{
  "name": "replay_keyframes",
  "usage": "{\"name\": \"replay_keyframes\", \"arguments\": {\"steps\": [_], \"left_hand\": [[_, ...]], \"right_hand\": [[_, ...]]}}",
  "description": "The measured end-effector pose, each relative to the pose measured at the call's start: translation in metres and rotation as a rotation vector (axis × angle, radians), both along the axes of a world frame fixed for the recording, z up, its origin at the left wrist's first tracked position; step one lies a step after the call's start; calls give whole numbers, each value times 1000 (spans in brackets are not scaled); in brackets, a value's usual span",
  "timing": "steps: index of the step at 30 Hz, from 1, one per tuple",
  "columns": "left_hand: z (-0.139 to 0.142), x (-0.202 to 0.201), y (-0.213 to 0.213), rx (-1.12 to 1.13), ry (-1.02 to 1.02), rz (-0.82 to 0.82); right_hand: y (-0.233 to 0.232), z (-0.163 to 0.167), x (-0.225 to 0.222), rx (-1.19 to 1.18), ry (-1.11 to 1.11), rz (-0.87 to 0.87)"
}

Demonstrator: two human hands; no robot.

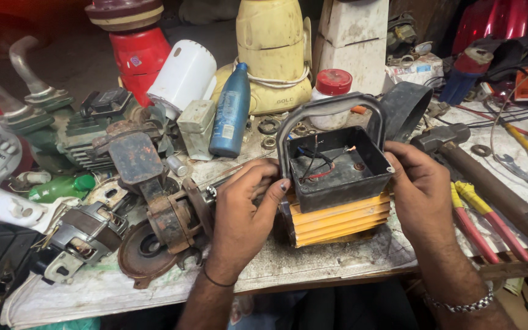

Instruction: The person strips and twists wires, then inserts them into a black plastic housing attached to a yellow motor casing. They adjust the wires inside the housing and rotate the motor casing to inspect the copper windings.

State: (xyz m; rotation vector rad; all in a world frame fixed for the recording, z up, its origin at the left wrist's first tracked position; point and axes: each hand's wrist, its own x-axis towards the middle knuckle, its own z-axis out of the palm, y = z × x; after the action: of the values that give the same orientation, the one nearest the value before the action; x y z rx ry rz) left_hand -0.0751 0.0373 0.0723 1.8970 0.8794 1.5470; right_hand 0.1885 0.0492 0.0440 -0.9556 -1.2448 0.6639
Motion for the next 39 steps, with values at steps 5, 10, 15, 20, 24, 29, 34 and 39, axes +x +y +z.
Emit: {"name": "replay_keyframes", "arguments": {"steps": [5,10,15,20,24,29,34,39], "left_hand": [[-2,-3,1,12,-15,-43],[-3,-4,2,-8,-55,-84],[-3,-4,2,-11,-44,-86],[-1,-2,0,-30,-69,-89],[0,-2,-1,19,-40,-84],[1,-7,1,106,31,-97],[1,-13,3,56,28,-156],[0,-14,3,174,156,-66]], "right_hand": [[-2,2,-2,6,17,7],[-4,6,-5,9,59,36],[-5,7,-4,12,17,24],[-5,6,-2,20,-31,5],[-7,7,-1,23,-57,-3],[-13,10,5,-16,-33,89],[-12,17,10,-51,49,142],[-14,16,10,-21,-37,70]]}}
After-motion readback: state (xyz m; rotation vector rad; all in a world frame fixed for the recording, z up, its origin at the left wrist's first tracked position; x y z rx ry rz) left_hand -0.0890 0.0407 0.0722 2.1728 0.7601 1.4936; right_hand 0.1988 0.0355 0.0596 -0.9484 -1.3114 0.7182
